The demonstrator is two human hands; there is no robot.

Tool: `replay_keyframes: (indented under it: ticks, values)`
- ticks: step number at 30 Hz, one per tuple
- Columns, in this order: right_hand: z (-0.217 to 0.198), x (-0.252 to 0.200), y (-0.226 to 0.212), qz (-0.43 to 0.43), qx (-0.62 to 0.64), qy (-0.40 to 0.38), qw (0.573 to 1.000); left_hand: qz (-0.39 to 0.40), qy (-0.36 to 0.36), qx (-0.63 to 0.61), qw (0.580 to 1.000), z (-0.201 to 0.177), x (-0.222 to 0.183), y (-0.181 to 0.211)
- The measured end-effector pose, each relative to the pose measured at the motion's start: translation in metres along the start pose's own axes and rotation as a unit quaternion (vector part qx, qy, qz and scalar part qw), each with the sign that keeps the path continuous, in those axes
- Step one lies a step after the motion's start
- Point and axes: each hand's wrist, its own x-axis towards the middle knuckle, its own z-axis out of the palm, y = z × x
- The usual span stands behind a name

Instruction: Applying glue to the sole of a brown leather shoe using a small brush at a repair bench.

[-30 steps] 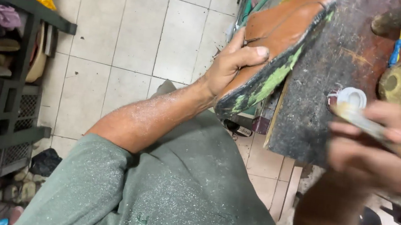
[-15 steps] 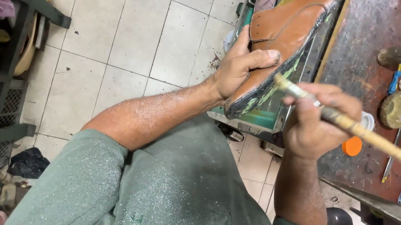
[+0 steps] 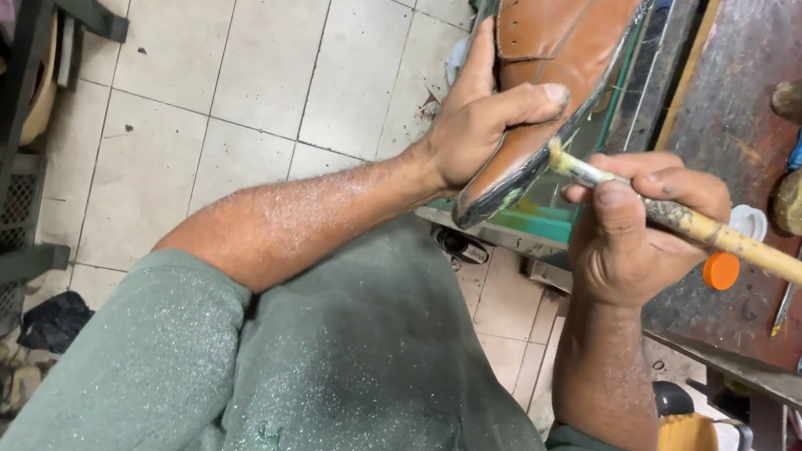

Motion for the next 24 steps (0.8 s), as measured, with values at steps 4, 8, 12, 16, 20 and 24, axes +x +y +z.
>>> replay_keyframes:
  ticks: [4, 8, 12, 16, 20, 24]
  values:
    - [0.013, -0.012, -0.007, -0.003, -0.033, -0.009, 0.999, -0.013, 0.041, -0.026, 0.999, -0.004, -0.003, -0.002]
    - [0.023, -0.018, -0.012, -0.025, -0.049, -0.032, 0.998, -0.056, 0.103, -0.016, 0.993, 0.000, -0.004, 0.008]
    - [0.032, -0.018, -0.018, -0.034, -0.053, -0.045, 0.997, -0.008, 0.110, -0.016, 0.994, -0.007, -0.002, -0.005]
    - [0.034, -0.019, -0.020, -0.069, -0.081, -0.070, 0.992, -0.051, 0.128, -0.046, 0.989, -0.008, 0.001, -0.009]
    - [0.011, -0.019, 0.004, -0.151, -0.055, -0.133, 0.978, -0.113, 0.171, -0.034, 0.978, 0.001, -0.003, 0.014]
    - [0.011, -0.016, -0.006, -0.167, -0.085, -0.229, 0.955, -0.105, 0.170, -0.045, 0.979, -0.003, 0.000, 0.006]
